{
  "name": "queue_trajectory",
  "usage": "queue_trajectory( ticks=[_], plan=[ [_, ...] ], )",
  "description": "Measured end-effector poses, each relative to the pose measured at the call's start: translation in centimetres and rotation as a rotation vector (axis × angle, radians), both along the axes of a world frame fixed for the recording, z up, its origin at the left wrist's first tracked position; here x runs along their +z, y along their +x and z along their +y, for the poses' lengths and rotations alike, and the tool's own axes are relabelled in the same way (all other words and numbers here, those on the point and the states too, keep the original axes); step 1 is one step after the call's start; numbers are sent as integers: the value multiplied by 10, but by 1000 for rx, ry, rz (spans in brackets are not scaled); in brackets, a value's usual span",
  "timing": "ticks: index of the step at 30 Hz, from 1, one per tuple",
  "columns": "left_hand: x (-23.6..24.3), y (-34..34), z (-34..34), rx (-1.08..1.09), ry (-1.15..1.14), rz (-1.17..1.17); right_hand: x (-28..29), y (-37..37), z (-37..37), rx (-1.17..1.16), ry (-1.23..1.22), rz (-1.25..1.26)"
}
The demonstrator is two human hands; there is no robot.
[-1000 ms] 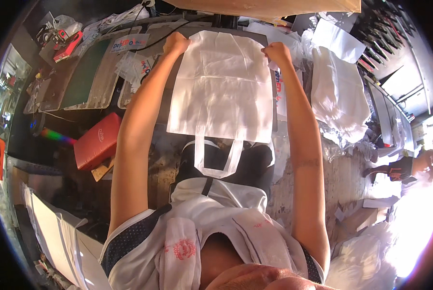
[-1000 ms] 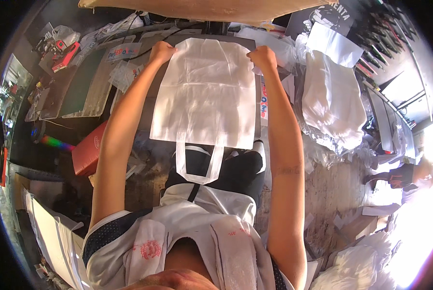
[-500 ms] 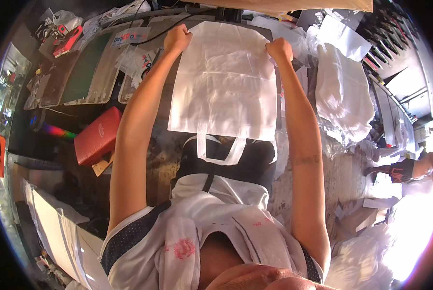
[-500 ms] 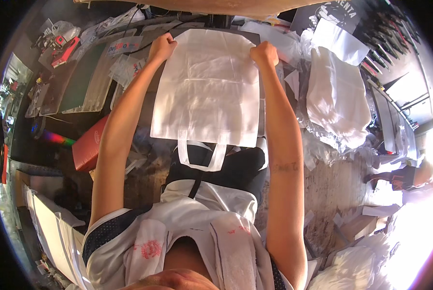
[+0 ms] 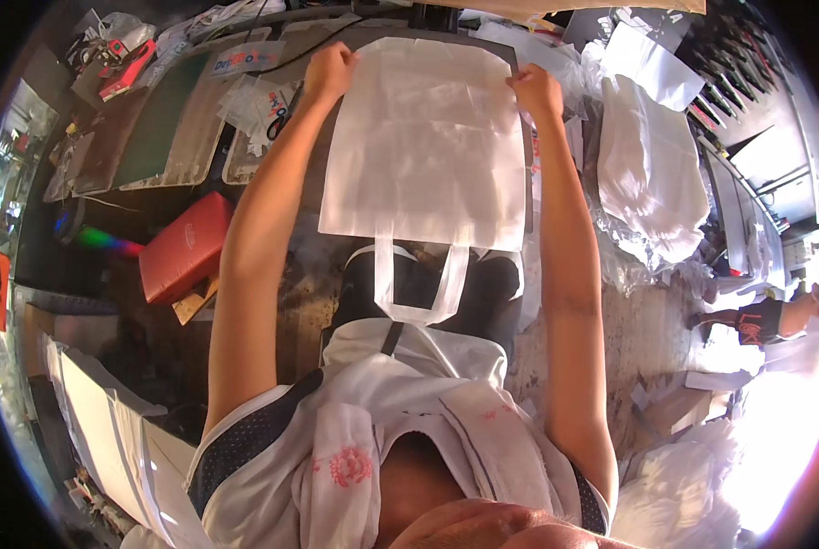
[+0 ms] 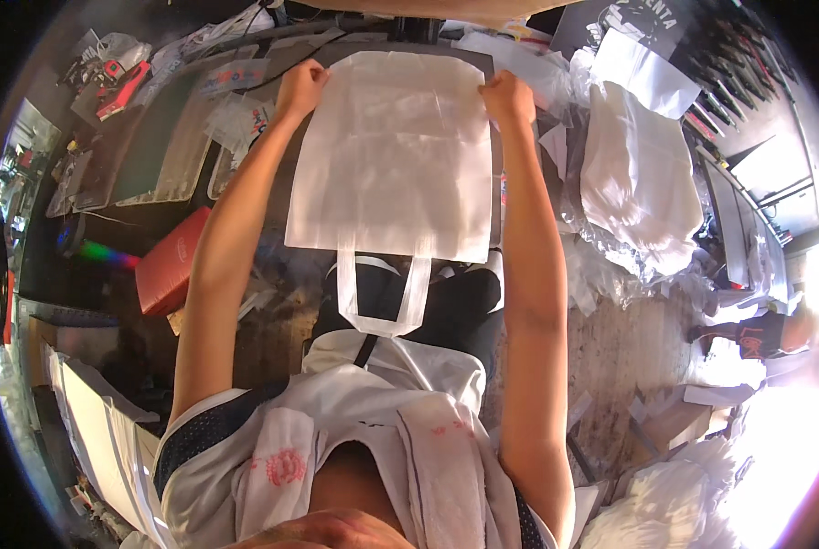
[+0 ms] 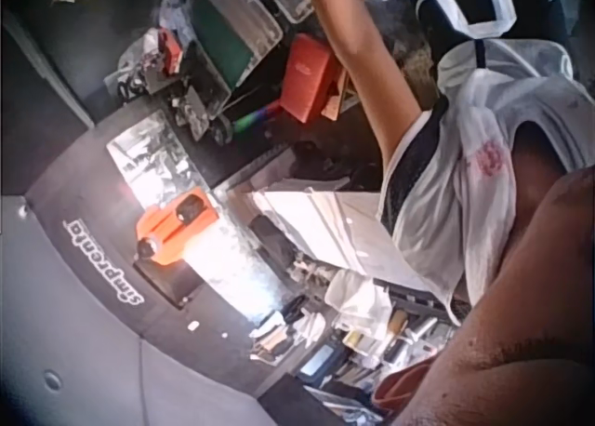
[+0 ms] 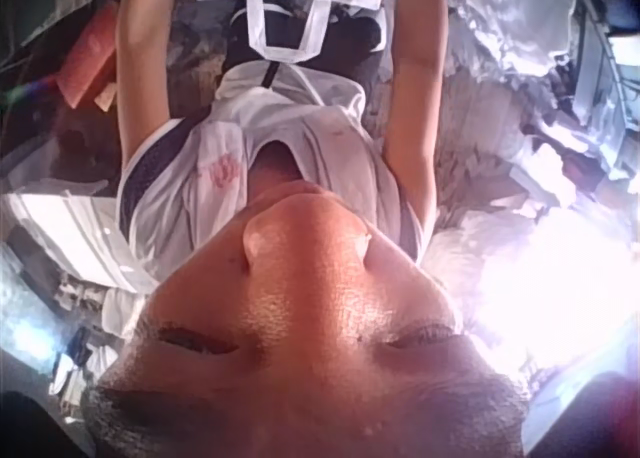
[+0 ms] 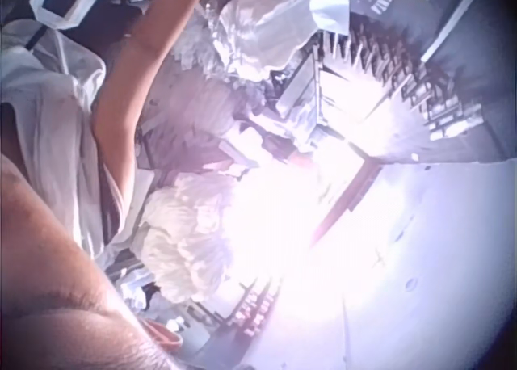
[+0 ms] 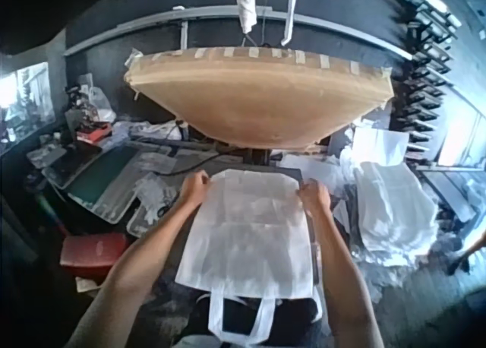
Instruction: The person aligns a white tote bag on a base and brings down a screen printing frame to apply a logo. They then peel a transparent film from a printed design and use shears to cut the design into pieces.
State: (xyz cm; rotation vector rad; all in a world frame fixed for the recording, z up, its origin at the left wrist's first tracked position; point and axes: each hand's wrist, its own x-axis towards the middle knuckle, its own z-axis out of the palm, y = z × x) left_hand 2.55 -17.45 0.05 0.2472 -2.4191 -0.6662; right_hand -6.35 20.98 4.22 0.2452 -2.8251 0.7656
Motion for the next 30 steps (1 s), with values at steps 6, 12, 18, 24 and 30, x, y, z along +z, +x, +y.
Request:
queue_trajectory(
  ticks=[6, 12, 18, 24, 30],
  plan=[
    [13, 65, 6, 111, -95, -246, -12, 61, 51, 95, -83, -129],
    [14, 83, 37, 17, -73, -236, -10, 74, 41, 50, -78, -76],
    [-3, 68, 55, 60, -462, -111, -3, 78, 47, -43, 50, -20],
    [7, 113, 21, 147, -260, -234, -2, 127, -13, -3, 17, 188],
    [26, 98, 55, -318, -142, 112, -6, 259, -17, 512, -82, 287]
  ],
)
